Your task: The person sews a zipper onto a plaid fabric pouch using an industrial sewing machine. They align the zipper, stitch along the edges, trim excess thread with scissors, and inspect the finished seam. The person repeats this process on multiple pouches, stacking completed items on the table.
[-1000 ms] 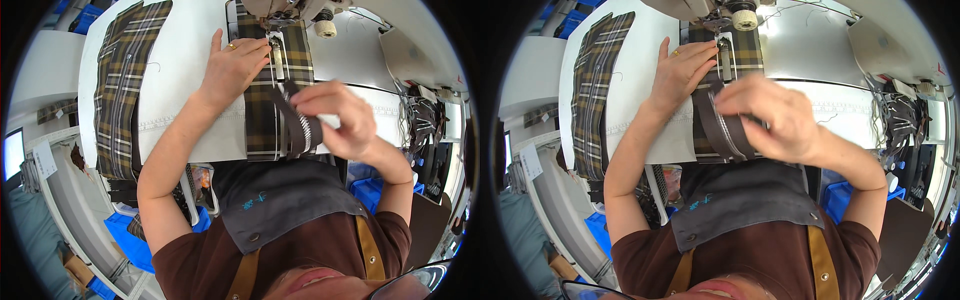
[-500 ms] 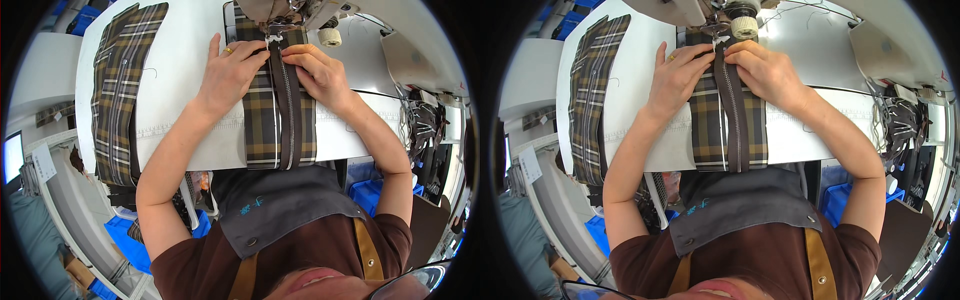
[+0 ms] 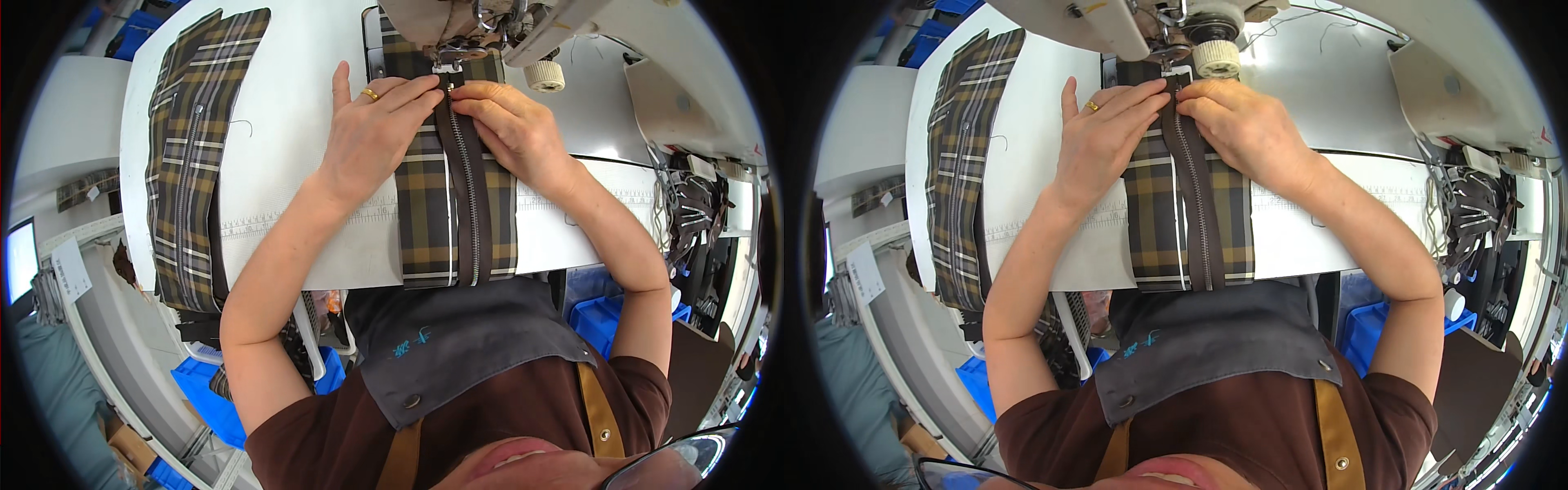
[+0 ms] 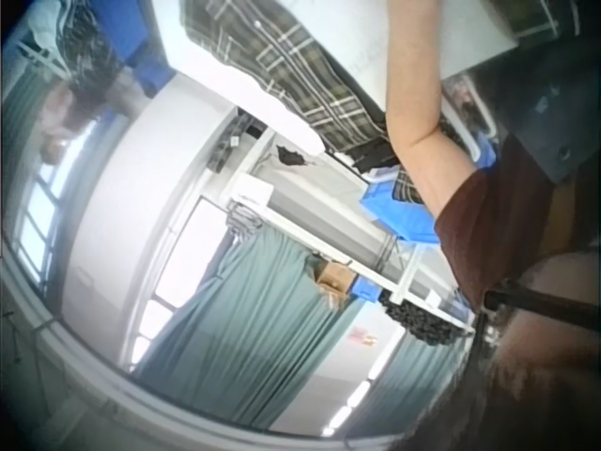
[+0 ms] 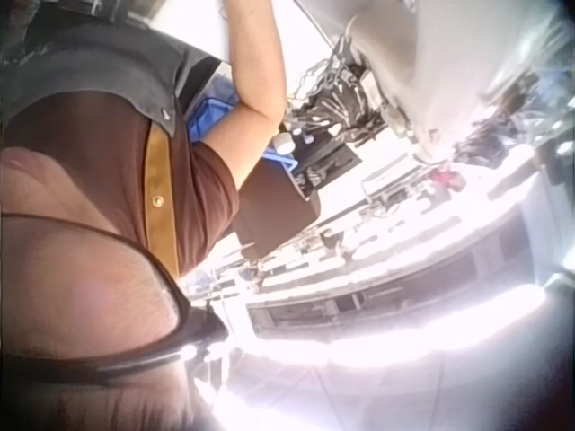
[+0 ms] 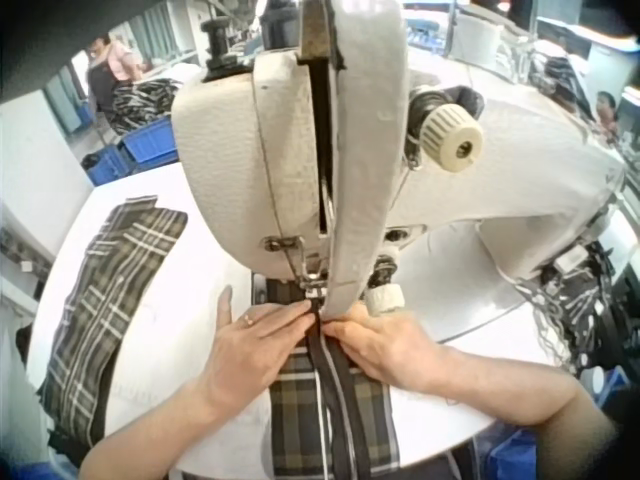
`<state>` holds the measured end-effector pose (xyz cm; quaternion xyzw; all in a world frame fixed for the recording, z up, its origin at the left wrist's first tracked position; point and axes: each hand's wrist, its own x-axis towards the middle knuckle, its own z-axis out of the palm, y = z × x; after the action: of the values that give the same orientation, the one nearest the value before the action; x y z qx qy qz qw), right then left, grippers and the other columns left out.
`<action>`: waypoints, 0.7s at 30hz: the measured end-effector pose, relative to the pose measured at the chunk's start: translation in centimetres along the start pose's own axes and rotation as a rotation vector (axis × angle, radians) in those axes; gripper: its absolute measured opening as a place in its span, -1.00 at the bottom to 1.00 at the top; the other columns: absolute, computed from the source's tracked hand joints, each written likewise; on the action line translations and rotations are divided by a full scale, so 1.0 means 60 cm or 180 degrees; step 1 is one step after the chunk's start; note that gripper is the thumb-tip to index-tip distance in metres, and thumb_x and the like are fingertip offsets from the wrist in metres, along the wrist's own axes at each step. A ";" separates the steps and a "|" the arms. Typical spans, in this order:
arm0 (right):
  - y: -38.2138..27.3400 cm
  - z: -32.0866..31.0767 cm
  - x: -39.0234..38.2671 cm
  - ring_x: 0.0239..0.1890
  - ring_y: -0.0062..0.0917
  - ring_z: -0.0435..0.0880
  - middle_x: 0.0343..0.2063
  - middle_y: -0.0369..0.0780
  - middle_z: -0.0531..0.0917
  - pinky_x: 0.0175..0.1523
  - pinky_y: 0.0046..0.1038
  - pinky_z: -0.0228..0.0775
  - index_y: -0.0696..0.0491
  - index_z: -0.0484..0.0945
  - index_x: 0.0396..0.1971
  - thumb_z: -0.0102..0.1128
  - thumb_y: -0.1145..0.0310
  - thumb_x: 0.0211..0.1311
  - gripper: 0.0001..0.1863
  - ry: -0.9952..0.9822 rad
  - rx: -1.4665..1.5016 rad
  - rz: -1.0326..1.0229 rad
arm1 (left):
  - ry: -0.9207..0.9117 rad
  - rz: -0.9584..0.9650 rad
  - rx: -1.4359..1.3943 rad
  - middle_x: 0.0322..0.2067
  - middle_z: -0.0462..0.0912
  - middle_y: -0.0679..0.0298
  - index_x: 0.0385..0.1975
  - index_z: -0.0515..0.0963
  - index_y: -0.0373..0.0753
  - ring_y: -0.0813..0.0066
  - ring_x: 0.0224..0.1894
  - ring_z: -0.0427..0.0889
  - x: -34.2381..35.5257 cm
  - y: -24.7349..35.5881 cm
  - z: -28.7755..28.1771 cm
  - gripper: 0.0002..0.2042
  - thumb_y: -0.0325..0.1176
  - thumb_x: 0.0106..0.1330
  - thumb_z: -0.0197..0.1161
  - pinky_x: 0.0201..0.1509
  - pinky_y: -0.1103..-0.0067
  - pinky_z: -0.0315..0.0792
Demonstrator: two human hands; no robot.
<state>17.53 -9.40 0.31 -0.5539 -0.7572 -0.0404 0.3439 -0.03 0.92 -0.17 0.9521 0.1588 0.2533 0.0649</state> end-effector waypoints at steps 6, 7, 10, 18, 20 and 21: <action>0.002 0.003 -0.001 -0.28 -0.43 0.60 -0.25 -0.25 0.61 -0.23 -0.48 0.47 0.09 0.55 -0.36 0.20 0.50 -0.15 -0.76 0.0034 -0.0465 -0.0172 | -0.0016 0.0005 0.0006 -0.12 0.56 0.55 -0.20 0.57 -0.08 0.58 -0.14 0.50 -0.002 -0.002 0.002 -0.80 -0.35 0.17 0.14 0.23 0.10 -0.20; 0.002 0.003 -0.001 -0.29 -0.44 0.60 -0.25 -0.26 0.61 -0.23 -0.49 0.48 0.09 0.56 -0.36 0.20 0.49 -0.15 -0.76 0.0035 -0.0488 -0.0165 | -0.0011 0.0009 0.0004 -0.12 0.56 0.55 -0.20 0.57 -0.08 0.58 -0.14 0.50 -0.002 -0.002 0.002 -0.80 -0.35 0.17 0.14 0.23 0.10 -0.20; 0.003 0.004 0.000 -0.31 -0.45 0.59 -0.25 -0.26 0.61 -0.25 -0.49 0.47 0.09 0.56 -0.36 0.19 0.49 -0.15 -0.76 0.0034 -0.0474 -0.0114 | -0.0007 0.0019 0.0012 -0.12 0.56 0.55 -0.20 0.57 -0.08 0.58 -0.14 0.50 -0.001 -0.002 0.001 -0.80 -0.34 0.17 0.15 0.23 0.10 -0.18; 0.002 0.002 0.002 -0.31 -0.45 0.60 -0.24 -0.26 0.61 -0.26 -0.49 0.47 0.09 0.56 -0.34 0.18 0.52 -0.17 -0.73 -0.0017 -0.0550 -0.0053 | 0.0010 0.0038 0.0043 -0.12 0.56 0.55 -0.20 0.57 -0.09 0.59 -0.15 0.50 0.001 -0.001 0.003 -0.80 -0.34 0.17 0.14 0.22 0.10 -0.12; 0.006 0.005 0.000 -0.35 -0.46 0.59 -0.24 -0.27 0.61 -0.29 -0.49 0.46 0.08 0.56 -0.35 0.18 0.48 -0.17 -0.74 0.0049 -0.0595 -0.0117 | 0.0047 0.0043 0.0009 -0.12 0.57 0.55 -0.21 0.57 -0.09 0.60 -0.16 0.50 0.001 -0.002 0.006 -0.80 -0.34 0.17 0.15 0.22 0.10 -0.11; 0.007 0.006 0.000 -0.36 -0.46 0.59 -0.24 -0.28 0.61 -0.29 -0.49 0.46 0.09 0.56 -0.34 0.18 0.48 -0.18 -0.73 0.0058 -0.0596 -0.0122 | 0.0062 0.0041 -0.0003 -0.12 0.57 0.54 -0.21 0.57 -0.09 0.60 -0.16 0.50 0.001 -0.003 0.007 -0.80 -0.34 0.17 0.15 0.22 0.10 -0.10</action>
<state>17.72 -9.08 -0.13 -0.5686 -0.7574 -0.1226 0.2967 0.20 1.07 -0.56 0.9505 0.1532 0.2631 0.0621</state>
